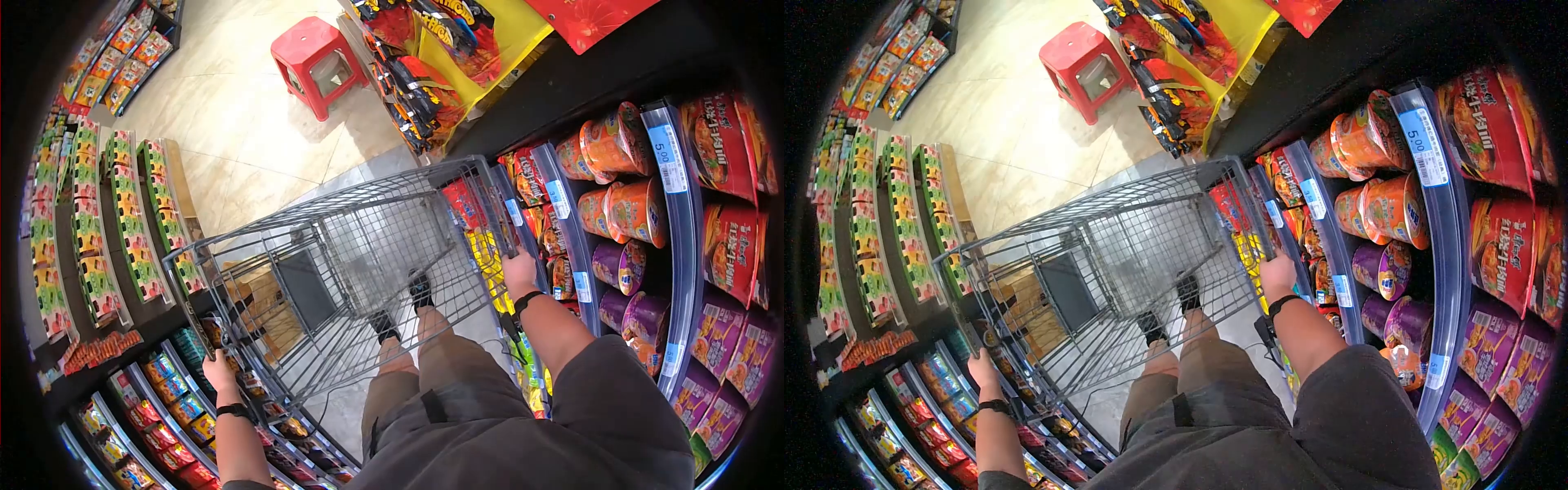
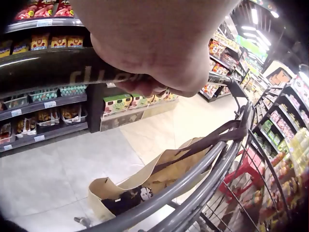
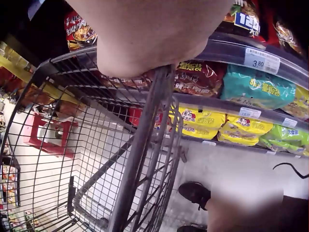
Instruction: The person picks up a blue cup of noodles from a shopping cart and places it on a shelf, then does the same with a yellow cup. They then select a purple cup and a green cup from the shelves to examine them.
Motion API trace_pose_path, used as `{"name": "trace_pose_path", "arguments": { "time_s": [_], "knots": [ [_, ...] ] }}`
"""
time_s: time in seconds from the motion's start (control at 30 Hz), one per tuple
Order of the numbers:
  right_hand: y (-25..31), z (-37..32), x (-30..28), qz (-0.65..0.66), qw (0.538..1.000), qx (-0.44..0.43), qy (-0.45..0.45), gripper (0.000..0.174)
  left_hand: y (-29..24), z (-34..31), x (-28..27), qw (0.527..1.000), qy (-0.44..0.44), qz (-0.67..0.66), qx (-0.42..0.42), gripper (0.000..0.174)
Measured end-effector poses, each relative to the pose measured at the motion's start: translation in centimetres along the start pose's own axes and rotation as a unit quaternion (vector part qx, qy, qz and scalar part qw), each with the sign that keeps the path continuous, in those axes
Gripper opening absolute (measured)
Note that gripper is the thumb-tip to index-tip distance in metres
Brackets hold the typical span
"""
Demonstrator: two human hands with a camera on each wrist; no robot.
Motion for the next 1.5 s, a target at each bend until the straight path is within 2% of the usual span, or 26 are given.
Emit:
{"name": "trace_pose_path", "arguments": {
  "time_s": [0.17,0.33,0.43,0.53,0.57,0.6,0.67,0.7,0.73,0.8,0.83,0.87,0.93,0.97,1.03,1.07,1.17,1.2,1.23,1.27,1.33,1.4,1.5],
  "knots": [
    [0.0,0.1,0.1,-0.004,1.0,0.009,0.028,0.049,0.8,0.4,-0.1,1.0,-0.004,0.011,-0.013,0.037],
    [-0.6,1.0,0.7,0.003,1.0,-0.01,0.008,0.038,-0.1,0.6,0.1,0.999,0.008,0.035,-0.006,0.038],
    [0.1,0.5,0.1,0.005,1.0,-0.013,0.008,0.033,0.8,1.2,-0.4,0.997,-0.047,0.062,0.025,0.038],
    [0.2,0.6,0.1,0.008,1.0,-0.014,0.008,0.033,0.0,1.4,-0.1,1.0,0.001,0.001,0.004,0.038],
    [0.2,0.6,0.1,0.015,0.999,-0.001,0.034,0.038,0.4,1.0,0.2,0.999,0.022,-0.041,-0.003,0.036],
    [0.4,0.4,-0.5,0.024,0.999,0.001,0.021,0.038,-2.0,-0.7,0.2,0.995,0.046,-0.084,-0.007,0.034],
    [0.5,0.0,-0.4,0.03,0.999,-0.005,0.027,0.038,1.4,1.8,0.9,0.997,0.023,-0.079,0.006,0.033],
    [0.7,-0.2,-0.6,0.034,0.998,-0.009,0.046,0.047,2.5,2.6,1.2,0.996,0.027,-0.089,-0.004,0.035],
    [0.1,-0.1,-0.6,0.044,0.998,-0.006,0.036,0.047,-0.2,0.9,0.3,0.999,0.022,-0.012,0.022,0.038],
    [-0.8,0.0,0.5,0.085,0.994,-0.032,0.054,0.059,-0.9,0.5,0.1,0.998,-0.016,0.005,0.057,0.038],
    [-1.4,-0.1,0.9,0.076,0.995,-0.057,0.022,0.063,-1.2,0.2,0.2,0.998,-0.012,-0.007,0.064,0.038],
    [-2.6,-0.8,1.4,0.081,0.995,-0.055,0.01,0.063,-1.0,-0.2,-0.2,0.997,-0.006,-0.02,0.068,0.038],
    [-3.6,-2.5,0.8,0.161,0.973,-0.152,-0.06,0.055,3.0,3.5,1.6,0.996,0.039,-0.057,0.063,0.04],
    [-4.5,-3.6,0.7,0.145,0.974,-0.156,-0.072,0.05,2.3,3.1,1.4,0.997,0.025,-0.046,0.064,0.04],
    [-6.5,-6.7,0.4,0.154,0.975,-0.157,-0.039,0.044,0.6,1.1,0.6,0.996,0.027,-0.024,0.078,0.04],
    [-8.5,-7.2,1.2,0.168,0.971,-0.164,-0.034,0.043,3.5,4.2,2.0,0.996,0.043,-0.038,0.062,0.04],
    [-12.7,-13.0,1.0,0.175,0.977,-0.117,0.023,0.035,2.7,3.6,2.2,0.987,0.083,-0.103,0.088,0.037],
    [-14.0,-14.5,1.3,0.107,0.984,-0.125,0.072,0.035,4.4,5.4,3.4,0.987,0.075,-0.106,0.09,0.036],
    [-15.2,-17.6,0.8,0.117,0.986,-0.106,0.061,0.05,5.1,6.7,4.0,0.988,0.067,-0.106,0.091,0.035],
    [-17.7,-19.3,1.7,0.09,0.986,-0.126,0.058,0.044,3.9,6.3,3.7,0.986,0.072,-0.11,0.101,0.035],
    [-21.8,-25.0,3.1,0.196,0.96,-0.064,0.187,0.032,1.6,1.9,1.8,0.98,0.097,-0.163,0.06,0.026],
    [-27.0,-28.7,6.1,0.326,0.919,0.057,0.214,0.023,1.2,2.0,2.0,0.974,0.097,-0.195,0.065,0.027],
    [-32.0,-34.2,8.9,0.4,0.889,0.11,0.193,0.022,2.5,3.8,3.1,0.97,0.112,-0.202,0.076,0.027]
  ]
}}
Point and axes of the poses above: each hand's wrist, its own z-axis towards the middle knuckle, its own x-axis out of the palm, y = z × x, the point moved 7 cm from there along z, towards the middle knuckle, and after that the axes turned 12 degrees about y, right-handed, at the moved point
